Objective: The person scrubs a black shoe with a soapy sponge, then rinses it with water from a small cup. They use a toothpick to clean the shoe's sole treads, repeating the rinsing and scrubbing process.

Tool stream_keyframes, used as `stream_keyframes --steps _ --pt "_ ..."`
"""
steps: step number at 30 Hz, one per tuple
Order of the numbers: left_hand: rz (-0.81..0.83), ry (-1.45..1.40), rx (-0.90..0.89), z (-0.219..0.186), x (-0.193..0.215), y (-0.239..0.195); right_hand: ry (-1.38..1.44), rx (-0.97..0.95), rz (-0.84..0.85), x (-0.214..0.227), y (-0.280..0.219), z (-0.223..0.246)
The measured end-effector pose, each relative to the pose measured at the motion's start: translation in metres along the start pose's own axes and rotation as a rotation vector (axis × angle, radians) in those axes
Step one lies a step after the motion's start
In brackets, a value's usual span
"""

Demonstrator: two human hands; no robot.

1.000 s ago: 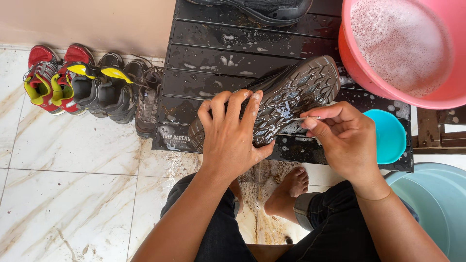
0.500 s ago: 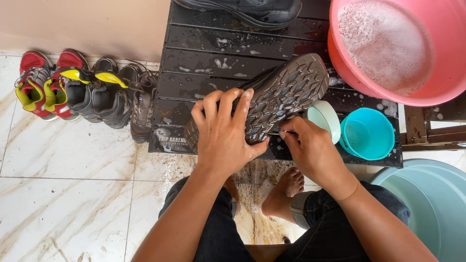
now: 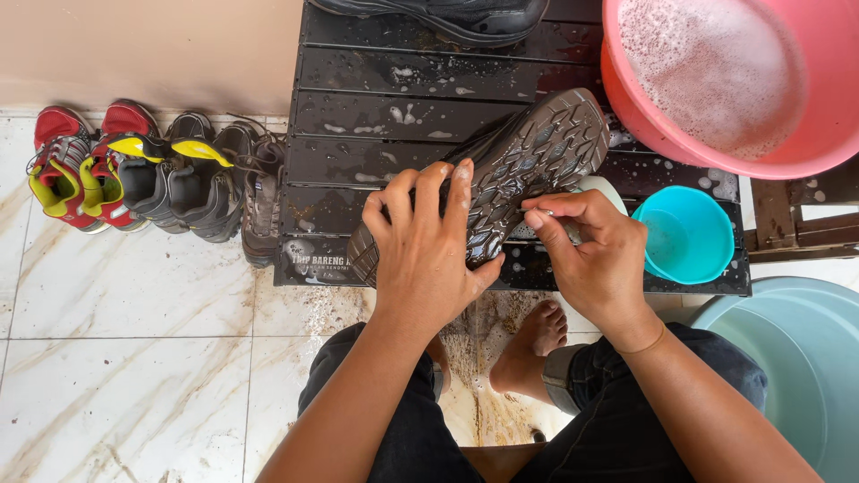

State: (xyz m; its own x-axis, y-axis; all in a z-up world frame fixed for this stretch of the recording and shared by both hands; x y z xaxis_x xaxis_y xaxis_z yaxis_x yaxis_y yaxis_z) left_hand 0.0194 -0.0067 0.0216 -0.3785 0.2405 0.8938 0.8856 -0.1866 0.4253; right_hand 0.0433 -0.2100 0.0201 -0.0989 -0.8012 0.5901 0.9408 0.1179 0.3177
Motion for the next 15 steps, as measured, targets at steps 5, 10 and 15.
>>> stream_keyframes --steps 5,10,15 --pt "0.041 0.054 -0.069 -0.0006 -0.0021 -0.0024 -0.017 -0.087 0.024 0.0038 -0.0006 0.004" --pt "0.037 0.031 -0.05 -0.0006 -0.0025 -0.0008 -0.066 -0.04 0.051 0.0041 -0.0012 0.009" --pt "0.035 0.01 -0.04 -0.0004 -0.0056 -0.0008 -0.061 -0.164 0.106 0.0045 0.0052 0.0031"
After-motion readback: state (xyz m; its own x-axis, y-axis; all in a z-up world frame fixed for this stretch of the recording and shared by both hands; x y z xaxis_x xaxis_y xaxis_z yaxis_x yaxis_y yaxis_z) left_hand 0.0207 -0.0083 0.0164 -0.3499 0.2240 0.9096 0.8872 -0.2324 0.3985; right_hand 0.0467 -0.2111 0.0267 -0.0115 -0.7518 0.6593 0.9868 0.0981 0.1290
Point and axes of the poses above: each hand's wrist, its own y-axis towards the middle knuckle, its own x-axis out of the back of the hand, z = x × y, the point moved 3 cm from there along y, towards the middle knuckle, and after that the axes turned 4 degrees about -x, right-handed, at the moved point
